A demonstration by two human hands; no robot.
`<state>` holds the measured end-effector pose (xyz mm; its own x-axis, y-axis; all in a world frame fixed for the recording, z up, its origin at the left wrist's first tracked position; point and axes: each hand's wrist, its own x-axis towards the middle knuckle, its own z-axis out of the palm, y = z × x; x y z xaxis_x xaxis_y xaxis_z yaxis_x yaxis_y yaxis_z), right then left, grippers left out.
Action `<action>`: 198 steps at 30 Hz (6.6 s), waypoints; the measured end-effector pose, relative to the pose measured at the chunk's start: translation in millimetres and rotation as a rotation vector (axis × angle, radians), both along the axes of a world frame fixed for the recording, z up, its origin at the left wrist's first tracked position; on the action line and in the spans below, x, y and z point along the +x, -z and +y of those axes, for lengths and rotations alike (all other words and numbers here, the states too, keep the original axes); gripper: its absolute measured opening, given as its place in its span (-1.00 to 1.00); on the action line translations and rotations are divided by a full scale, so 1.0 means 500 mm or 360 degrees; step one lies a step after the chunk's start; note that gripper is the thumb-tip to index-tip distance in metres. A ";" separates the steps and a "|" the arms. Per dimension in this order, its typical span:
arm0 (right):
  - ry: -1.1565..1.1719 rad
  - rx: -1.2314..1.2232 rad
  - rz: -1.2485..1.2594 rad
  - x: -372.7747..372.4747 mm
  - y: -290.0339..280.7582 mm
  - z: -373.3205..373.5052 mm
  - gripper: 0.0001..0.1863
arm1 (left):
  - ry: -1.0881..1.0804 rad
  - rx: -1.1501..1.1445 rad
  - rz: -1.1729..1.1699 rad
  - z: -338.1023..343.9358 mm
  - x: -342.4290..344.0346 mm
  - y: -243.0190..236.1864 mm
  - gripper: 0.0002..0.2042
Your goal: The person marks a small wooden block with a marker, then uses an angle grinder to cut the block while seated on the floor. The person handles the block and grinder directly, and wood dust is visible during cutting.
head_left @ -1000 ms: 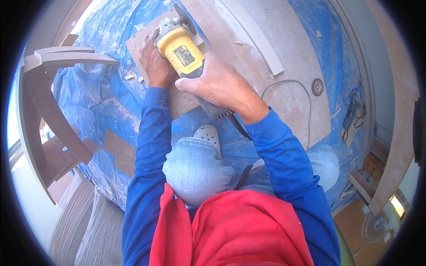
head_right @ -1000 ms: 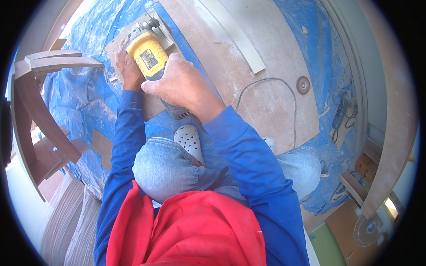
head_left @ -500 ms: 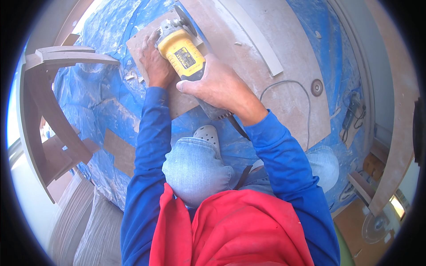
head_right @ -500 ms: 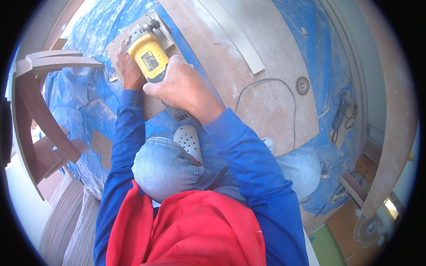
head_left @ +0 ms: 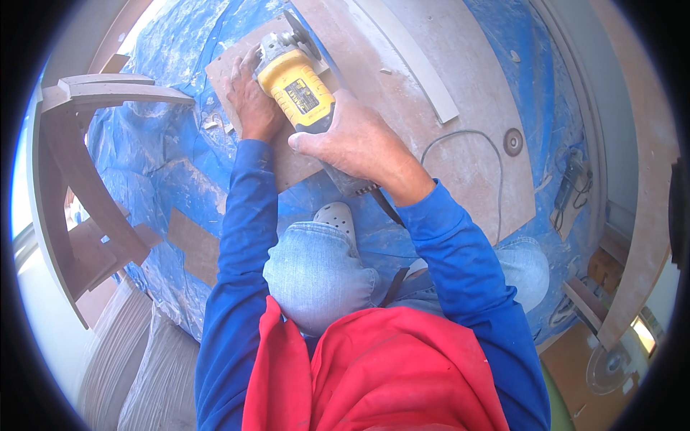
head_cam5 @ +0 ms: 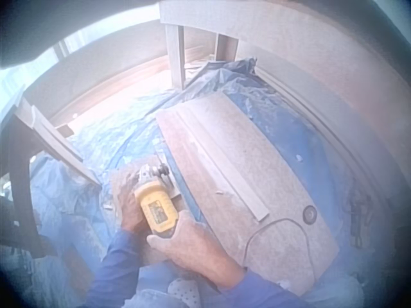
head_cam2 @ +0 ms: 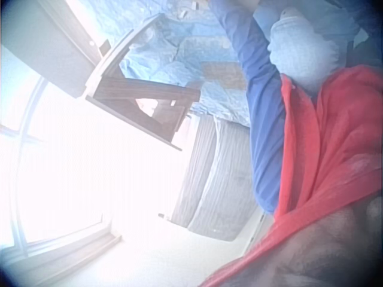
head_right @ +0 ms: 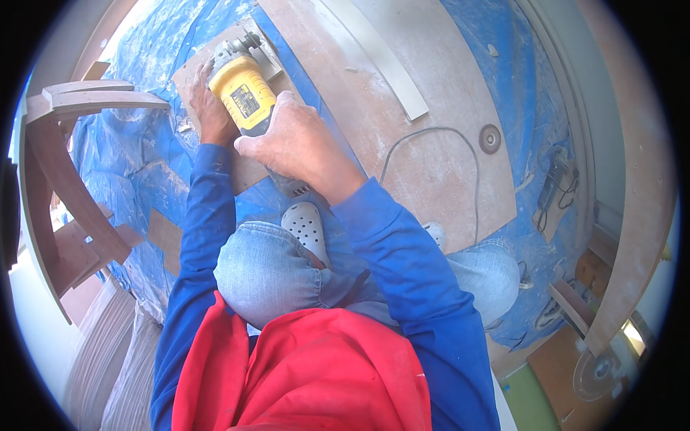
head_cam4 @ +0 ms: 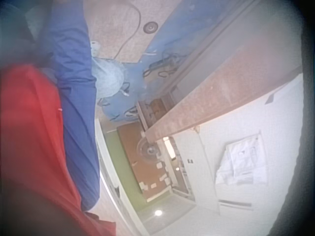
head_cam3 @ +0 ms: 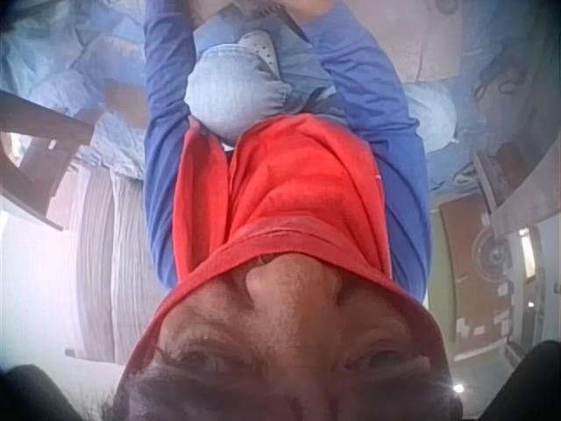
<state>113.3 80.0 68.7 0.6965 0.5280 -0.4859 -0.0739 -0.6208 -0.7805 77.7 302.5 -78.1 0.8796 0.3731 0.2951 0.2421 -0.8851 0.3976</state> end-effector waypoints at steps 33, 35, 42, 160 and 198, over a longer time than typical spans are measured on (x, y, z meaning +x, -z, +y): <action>-0.0021 -0.0048 0.0042 -0.003 -0.007 -0.014 -0.16 | 0.0044 -0.0011 -0.0044 0.001 0.000 -0.005 -0.43; -0.0019 -0.0014 0.0052 -0.002 -0.007 -0.013 -0.18 | 0.0043 -0.0022 -0.0054 0.002 0.001 -0.004 -0.43; -0.0027 -0.0015 0.0060 0.003 -0.004 -0.011 -0.18 | 0.0039 -0.0018 -0.0052 -0.001 0.000 -0.005 -0.42; 0.0063 0.0213 -0.0142 -0.027 -0.019 -0.028 -0.31 | -0.0002 -0.0069 -0.0173 0.007 -0.006 0.034 -0.46; 0.0447 0.0491 -0.0160 -0.049 -0.166 -0.251 -0.29 | -0.0172 -0.0326 -0.0045 -0.106 -0.142 -0.106 -0.31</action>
